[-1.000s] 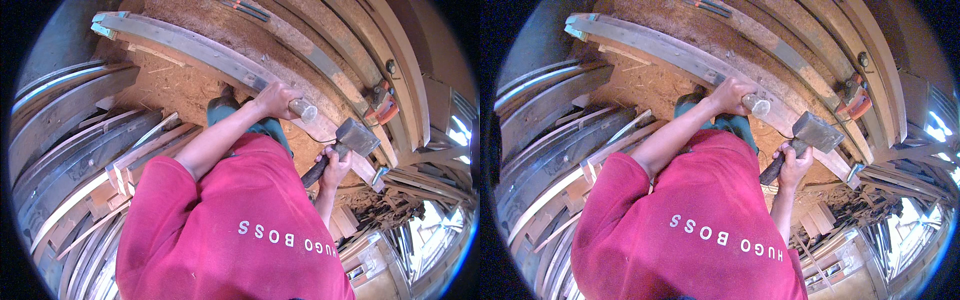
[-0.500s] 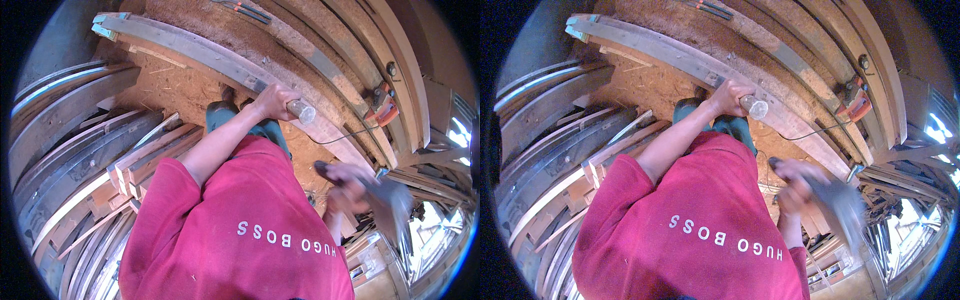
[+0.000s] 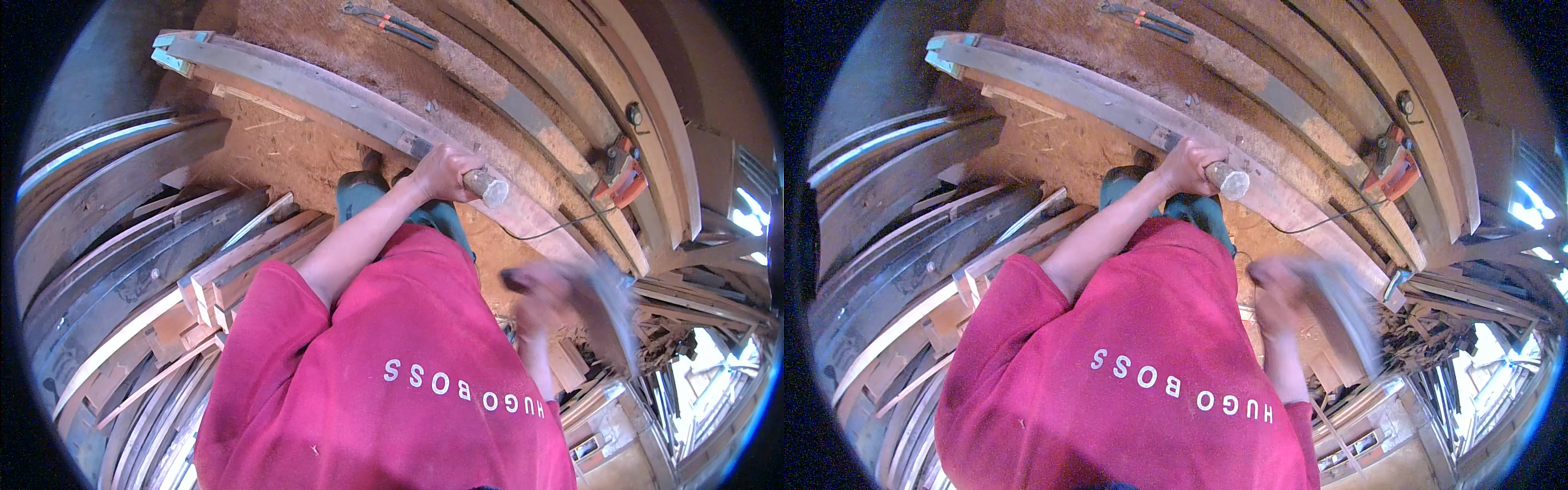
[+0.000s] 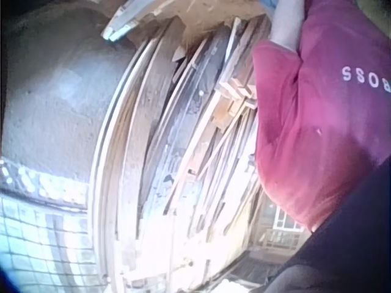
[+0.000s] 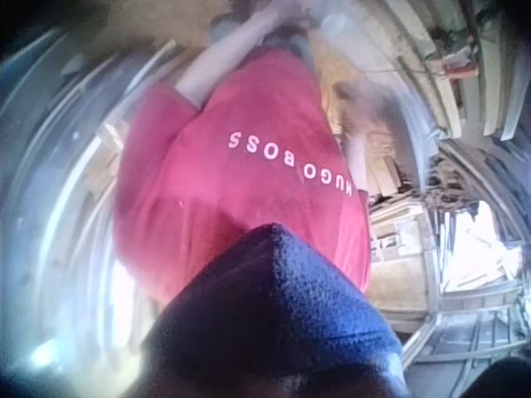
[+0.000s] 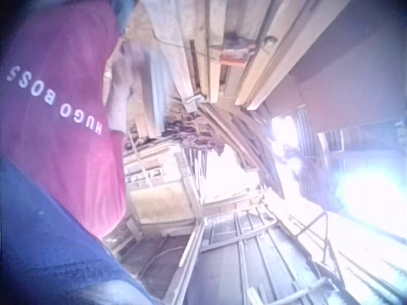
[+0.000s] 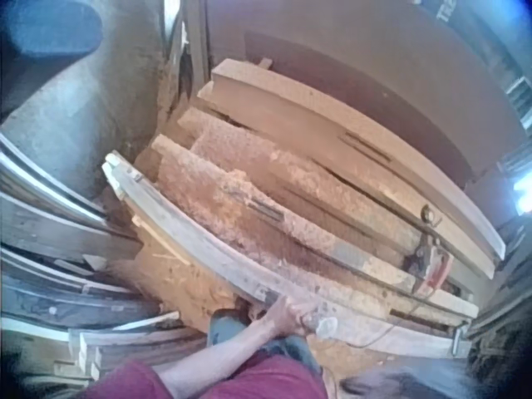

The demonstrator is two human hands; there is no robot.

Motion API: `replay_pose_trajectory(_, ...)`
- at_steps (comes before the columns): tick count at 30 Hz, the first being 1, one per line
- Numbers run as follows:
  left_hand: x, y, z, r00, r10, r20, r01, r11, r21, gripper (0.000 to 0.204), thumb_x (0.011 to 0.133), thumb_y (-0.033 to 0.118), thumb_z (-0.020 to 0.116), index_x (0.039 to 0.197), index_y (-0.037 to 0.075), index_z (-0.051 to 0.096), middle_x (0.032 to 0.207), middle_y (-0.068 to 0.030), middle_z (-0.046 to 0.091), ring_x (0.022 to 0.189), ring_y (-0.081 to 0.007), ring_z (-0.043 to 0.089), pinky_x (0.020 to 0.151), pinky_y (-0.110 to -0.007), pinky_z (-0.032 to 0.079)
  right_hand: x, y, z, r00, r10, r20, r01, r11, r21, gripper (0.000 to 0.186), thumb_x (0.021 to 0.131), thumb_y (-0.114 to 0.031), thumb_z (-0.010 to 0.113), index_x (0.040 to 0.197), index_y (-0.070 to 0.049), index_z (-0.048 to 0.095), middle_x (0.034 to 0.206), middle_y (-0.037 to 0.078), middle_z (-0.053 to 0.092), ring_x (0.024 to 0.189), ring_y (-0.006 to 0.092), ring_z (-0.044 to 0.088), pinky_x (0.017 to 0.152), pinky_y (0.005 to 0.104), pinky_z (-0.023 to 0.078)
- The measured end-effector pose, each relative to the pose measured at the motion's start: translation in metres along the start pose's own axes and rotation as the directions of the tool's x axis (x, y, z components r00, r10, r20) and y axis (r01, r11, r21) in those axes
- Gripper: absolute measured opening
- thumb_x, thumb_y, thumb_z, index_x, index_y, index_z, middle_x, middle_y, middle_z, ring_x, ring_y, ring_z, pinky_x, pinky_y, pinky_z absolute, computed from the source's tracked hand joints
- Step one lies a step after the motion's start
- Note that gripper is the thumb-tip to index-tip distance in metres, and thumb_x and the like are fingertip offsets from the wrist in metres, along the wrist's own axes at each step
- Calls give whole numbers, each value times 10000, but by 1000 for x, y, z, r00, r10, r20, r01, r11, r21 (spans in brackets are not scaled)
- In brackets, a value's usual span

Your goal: The person sands a piece of wood using a power sander, then uses an axe and a chisel with pliers to work on a different piece of wood.

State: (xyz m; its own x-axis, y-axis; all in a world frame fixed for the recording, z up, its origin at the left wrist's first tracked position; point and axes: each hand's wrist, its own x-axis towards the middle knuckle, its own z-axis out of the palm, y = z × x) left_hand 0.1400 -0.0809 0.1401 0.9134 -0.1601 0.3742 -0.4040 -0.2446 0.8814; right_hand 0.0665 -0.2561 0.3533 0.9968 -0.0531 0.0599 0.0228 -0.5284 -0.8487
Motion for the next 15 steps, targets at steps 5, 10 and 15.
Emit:
replay_pose_trajectory(5,0,-1,-13,1000,6,-12,-5,997,83,279,624,262,796,794,124,623,729,-86,669,699,-302,682,604,-415,534,-3,25,5,944,274,186,-205,925,-320,305,928,-225,677,1104,15,607,938,179,654,812,313,637,787,436,502)
replay_pose_trajectory(10,-7,1,-6,999,-37,-1,37,997,71,259,626,244,777,803,131,624,715,-82,670,665,-295,680,588,-410,536,11,11,-15,983,-141,-121,185,784,593,197,936,-201,672,974,-19,605,713,106,621,558,220,610,578,396,535)
replay_pose_trajectory(15,-14,-3,0,998,-34,48,27,991,132,262,620,248,766,765,128,584,674,-82,639,630,-298,664,546,-422,514,7,31,21,949,-96,300,225,873,-433,226,921,-185,682,1032,-4,605,909,118,653,861,303,639,801,481,509)
